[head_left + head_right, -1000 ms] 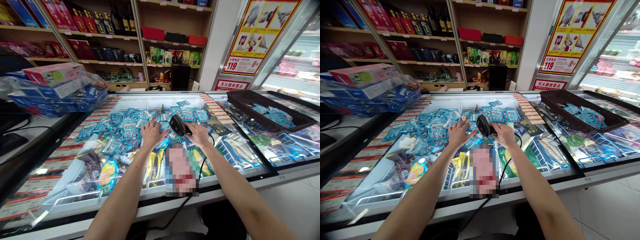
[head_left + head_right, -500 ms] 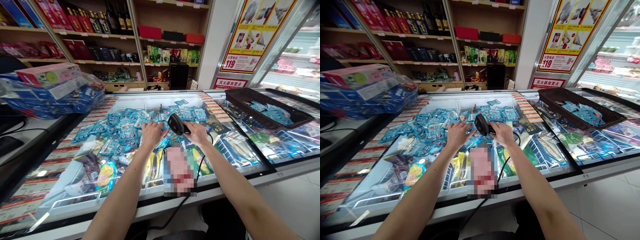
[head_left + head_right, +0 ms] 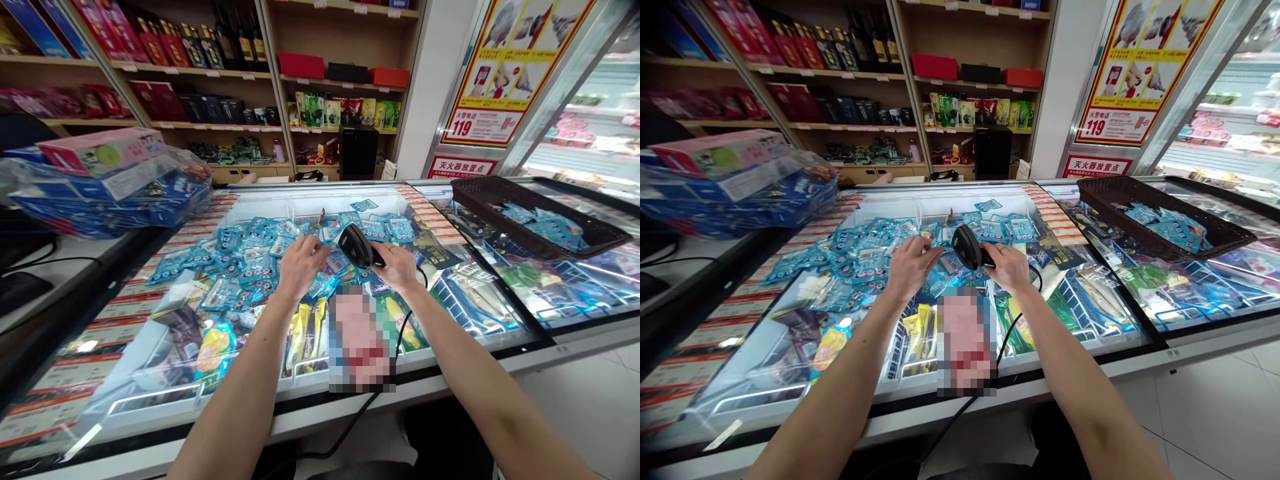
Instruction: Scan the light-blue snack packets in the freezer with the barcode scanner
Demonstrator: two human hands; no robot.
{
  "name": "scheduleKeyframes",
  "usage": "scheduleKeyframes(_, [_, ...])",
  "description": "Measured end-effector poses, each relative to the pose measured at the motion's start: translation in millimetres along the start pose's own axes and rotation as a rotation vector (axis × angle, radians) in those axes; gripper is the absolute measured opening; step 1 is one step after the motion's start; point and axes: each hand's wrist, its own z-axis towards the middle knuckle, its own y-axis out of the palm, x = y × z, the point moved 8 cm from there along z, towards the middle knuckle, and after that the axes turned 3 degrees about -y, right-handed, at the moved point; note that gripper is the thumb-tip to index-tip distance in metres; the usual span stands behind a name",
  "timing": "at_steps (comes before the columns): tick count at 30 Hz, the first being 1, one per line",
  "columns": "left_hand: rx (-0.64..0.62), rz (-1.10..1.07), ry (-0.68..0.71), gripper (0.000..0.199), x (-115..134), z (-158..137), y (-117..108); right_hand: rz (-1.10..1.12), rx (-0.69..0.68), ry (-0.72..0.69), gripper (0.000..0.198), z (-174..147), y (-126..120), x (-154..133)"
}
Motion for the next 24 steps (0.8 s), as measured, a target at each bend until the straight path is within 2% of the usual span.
scheduleKeyframes(4, [0.092,-0.035,-0.247,0.037,-24,-6,-7,-0.002,0.015,0.01,0.036,0,-3,2])
scheduleKeyframes(8, [0.204,-0.254,-0.462,0.037,-43,-13,-11,0.002,0.006,-0.009,0.036,0,-2,0])
scheduleKeyframes(11, [0.266,-0.491,-0.518,0.035,-48,-14,-11,0.003,0.016,-0.011,0.037,-1,-2,0])
scheduleKeyframes(14, [0.301,-0.633,-0.569,0.032,-54,-14,-7,0.011,0.031,-0.025,0.039,-2,-1,-1])
scheduleKeyframes(17, [0.288,-0.676,-0.591,0.035,-57,-14,0,0.029,0.032,-0.048,0.038,-3,0,-2])
scheduleKeyframes(21, [0.279,-0.69,-0.594,0.05,-57,-15,8,0.056,0.014,-0.114,0.039,-3,-1,-9])
scheduleKeyframes(24, [0.263,-0.694,-0.576,0.046,-56,-13,14,0.079,0.007,-0.152,0.039,-2,-2,-12])
